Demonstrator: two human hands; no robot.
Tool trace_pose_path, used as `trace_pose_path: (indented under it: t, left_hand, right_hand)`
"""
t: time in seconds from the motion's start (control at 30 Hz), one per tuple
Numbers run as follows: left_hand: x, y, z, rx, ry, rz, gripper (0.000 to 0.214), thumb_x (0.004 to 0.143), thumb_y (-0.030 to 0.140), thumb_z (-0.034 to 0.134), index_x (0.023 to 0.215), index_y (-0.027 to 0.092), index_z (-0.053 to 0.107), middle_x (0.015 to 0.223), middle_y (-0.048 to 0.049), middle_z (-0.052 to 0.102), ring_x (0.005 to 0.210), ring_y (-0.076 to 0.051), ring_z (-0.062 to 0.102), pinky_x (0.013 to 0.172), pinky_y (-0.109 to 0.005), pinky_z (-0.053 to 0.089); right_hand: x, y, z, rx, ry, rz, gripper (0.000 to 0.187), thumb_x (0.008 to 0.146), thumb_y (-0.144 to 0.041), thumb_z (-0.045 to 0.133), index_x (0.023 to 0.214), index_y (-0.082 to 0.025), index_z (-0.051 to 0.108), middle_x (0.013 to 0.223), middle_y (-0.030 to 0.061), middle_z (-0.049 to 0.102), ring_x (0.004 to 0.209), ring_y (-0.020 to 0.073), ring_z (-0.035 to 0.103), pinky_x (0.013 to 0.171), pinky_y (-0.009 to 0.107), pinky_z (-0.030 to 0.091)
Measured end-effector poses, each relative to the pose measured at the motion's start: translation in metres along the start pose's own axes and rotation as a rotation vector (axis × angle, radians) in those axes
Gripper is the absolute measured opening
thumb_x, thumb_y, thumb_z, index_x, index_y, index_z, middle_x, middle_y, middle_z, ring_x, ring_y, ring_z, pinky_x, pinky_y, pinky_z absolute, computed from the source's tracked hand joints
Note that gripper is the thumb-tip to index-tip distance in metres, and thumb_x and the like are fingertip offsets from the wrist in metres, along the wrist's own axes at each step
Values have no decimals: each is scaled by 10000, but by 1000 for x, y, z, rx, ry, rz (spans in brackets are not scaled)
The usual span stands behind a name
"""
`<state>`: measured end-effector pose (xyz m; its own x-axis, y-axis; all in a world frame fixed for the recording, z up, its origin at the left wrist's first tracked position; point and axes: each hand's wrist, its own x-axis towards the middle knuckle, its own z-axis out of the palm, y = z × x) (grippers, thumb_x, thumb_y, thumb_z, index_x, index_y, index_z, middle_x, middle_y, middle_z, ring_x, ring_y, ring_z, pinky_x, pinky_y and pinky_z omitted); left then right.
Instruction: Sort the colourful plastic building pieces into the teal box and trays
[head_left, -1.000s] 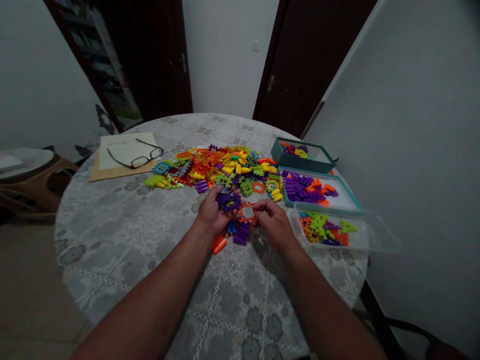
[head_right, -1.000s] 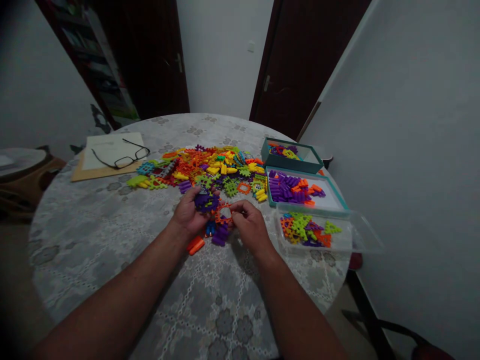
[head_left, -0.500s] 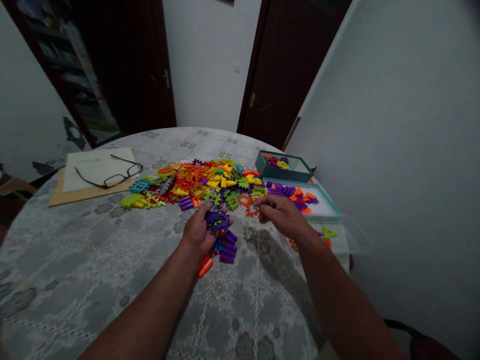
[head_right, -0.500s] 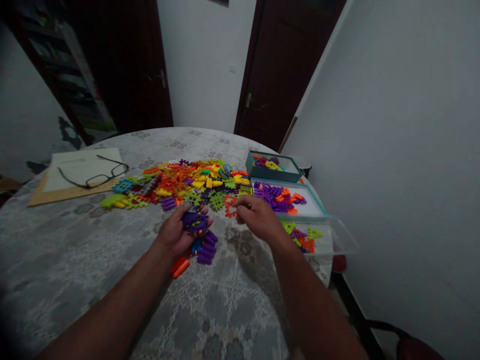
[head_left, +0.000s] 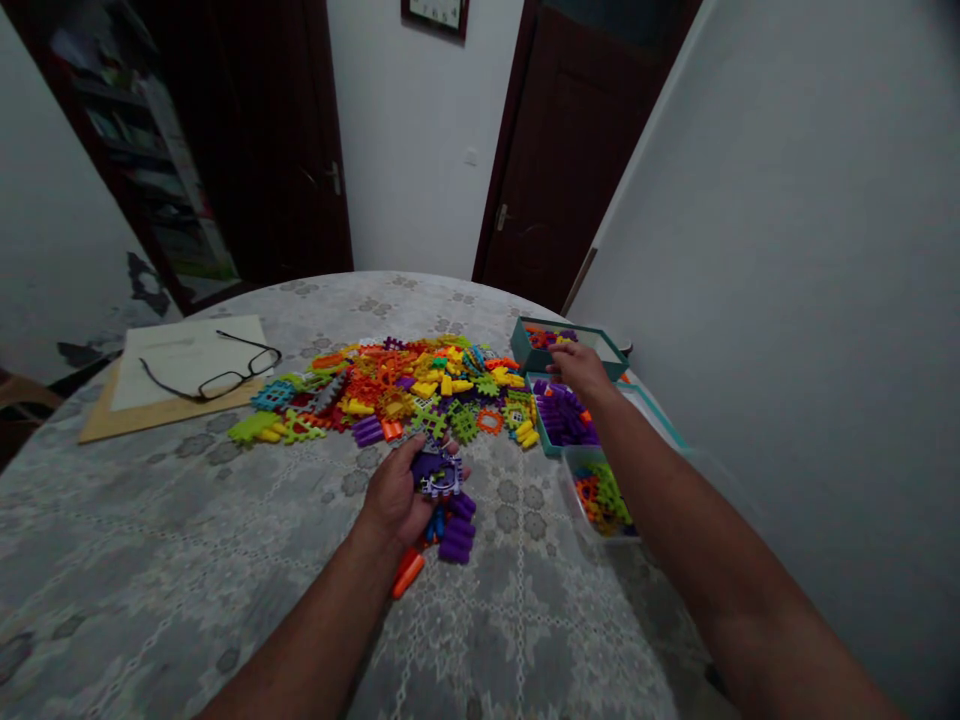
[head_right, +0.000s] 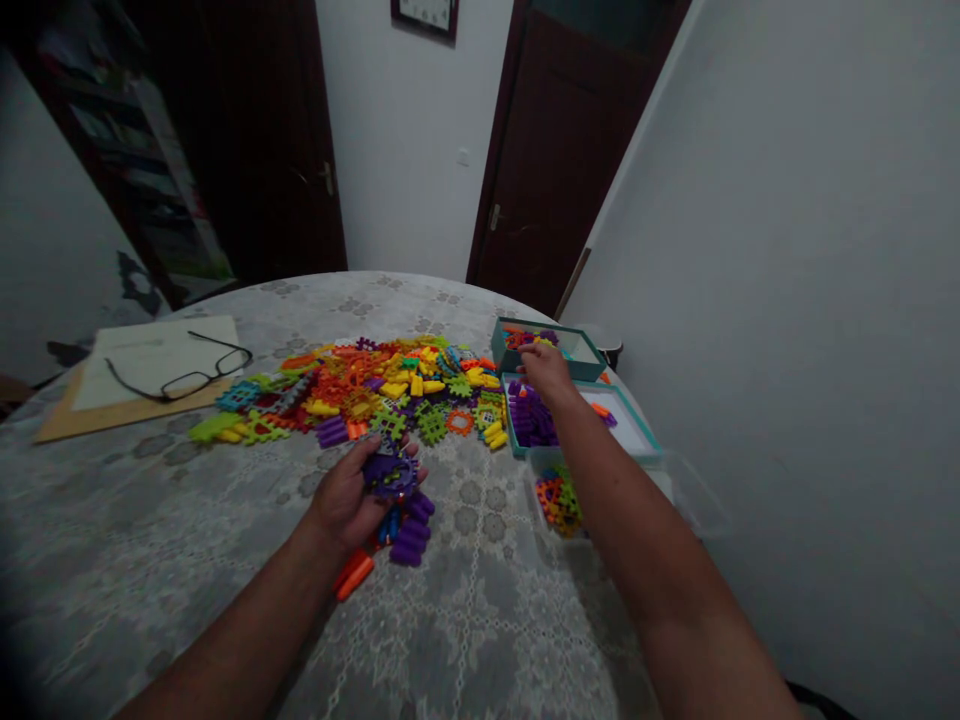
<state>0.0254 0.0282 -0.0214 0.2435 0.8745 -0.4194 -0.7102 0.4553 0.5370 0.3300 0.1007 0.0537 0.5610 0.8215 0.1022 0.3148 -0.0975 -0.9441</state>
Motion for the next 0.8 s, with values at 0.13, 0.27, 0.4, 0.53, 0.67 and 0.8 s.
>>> trace_pose_path:
  t: [0.13,0.27,0.4,0.53,0.67,0.8]
  left_hand:
    - [1,-1,-1,6,-5,5,112,950,169,603,1038,134,662,922,-104,765,779,-218,768,755,-474,671]
    - [4,-3,-2,27,-31,36,129,962,192,587,1032,124,671,897,-102,768,763,-216,766,735,-433,671]
    - [7,-8,-3,39,-37,68,142,942,225,621,992,108,685,845,-106,764,746,-226,766,710,-376,663]
    - [7,-11,-2,54,-23,114,124,902,224,663,937,109,693,839,-109,772,780,-243,775,735,-370,657]
    - [4,-12,-1,90,-39,114,131,888,228,663,893,102,701,828,-122,776,778,-248,778,739,-358,650]
    - [4,-12,-1,110,-22,120,133,874,238,669,885,109,699,808,-109,776,735,-242,771,721,-357,648]
  right_hand:
    - [-59,-1,12,-87,-301,-78,122,803,-213,711,908,-189,769,788,24,730,660,152,673,552,223,496]
    - [-134,-3,27,-236,-653,-282,127,909,-306,669,870,-220,754,814,25,734,695,168,665,607,258,475]
    - [-190,11,50,-184,-576,-297,165,912,-379,716,1008,-247,695,892,21,741,735,173,659,635,267,452]
    - [-210,28,67,-49,-478,-234,109,885,-317,731,940,-262,656,766,0,687,651,160,605,583,260,401]
    - [-212,36,75,-3,-453,-201,53,888,-290,701,884,-262,656,681,-13,644,603,150,570,552,251,368]
    - [-213,42,81,36,-466,-91,91,908,-318,658,862,-243,634,683,-10,648,602,152,598,545,249,408]
